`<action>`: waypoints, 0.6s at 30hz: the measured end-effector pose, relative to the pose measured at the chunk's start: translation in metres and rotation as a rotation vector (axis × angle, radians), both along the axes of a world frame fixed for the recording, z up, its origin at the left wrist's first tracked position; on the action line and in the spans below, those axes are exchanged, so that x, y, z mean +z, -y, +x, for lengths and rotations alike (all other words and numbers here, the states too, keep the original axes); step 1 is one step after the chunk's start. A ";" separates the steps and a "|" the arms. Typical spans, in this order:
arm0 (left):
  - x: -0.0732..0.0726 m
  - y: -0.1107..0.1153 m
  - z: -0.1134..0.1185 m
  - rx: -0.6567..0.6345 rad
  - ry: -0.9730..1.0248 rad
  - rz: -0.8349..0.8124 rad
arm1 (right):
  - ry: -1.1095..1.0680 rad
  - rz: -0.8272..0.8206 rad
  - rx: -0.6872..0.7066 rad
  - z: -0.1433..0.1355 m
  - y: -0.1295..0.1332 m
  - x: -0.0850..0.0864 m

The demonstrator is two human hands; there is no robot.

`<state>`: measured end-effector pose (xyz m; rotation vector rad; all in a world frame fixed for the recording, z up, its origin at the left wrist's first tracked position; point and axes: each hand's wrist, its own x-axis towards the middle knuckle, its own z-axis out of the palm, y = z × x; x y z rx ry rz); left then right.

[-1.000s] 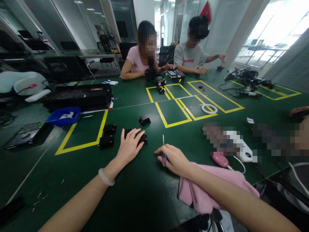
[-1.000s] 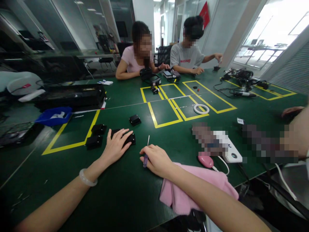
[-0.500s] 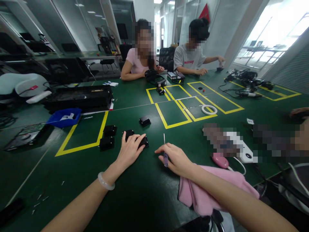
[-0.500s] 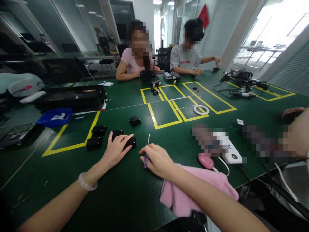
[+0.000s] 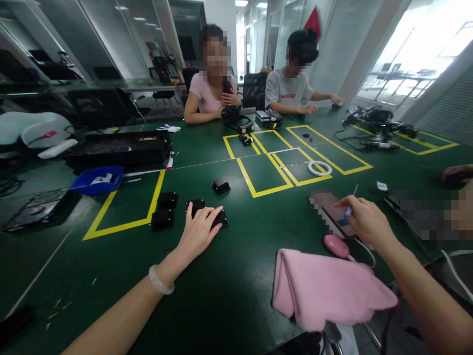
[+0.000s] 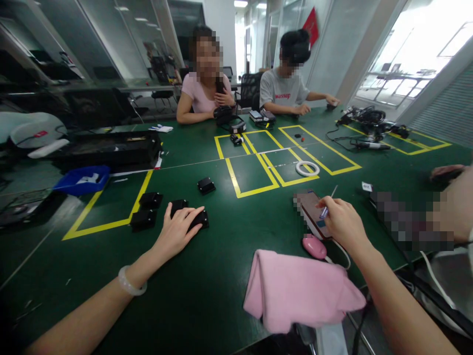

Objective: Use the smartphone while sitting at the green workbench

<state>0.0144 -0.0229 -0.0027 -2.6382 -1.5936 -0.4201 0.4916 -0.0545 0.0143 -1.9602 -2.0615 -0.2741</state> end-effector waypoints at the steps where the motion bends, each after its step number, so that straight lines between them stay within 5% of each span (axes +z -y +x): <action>1: 0.000 0.000 0.000 -0.002 0.001 0.005 | 0.006 -0.006 0.008 0.006 -0.001 -0.006; 5: -0.002 -0.001 -0.002 -0.010 0.005 0.006 | -0.060 -0.002 0.064 0.009 -0.005 -0.017; 9: -0.003 -0.001 -0.003 -0.007 0.007 -0.005 | -0.188 0.089 0.077 0.009 -0.004 -0.007; 13: -0.005 -0.001 -0.003 0.002 0.007 -0.015 | -0.254 0.115 0.025 0.018 0.011 0.003; 18: -0.006 -0.002 -0.003 0.011 -0.009 -0.024 | -0.201 0.131 0.052 0.026 0.031 -0.005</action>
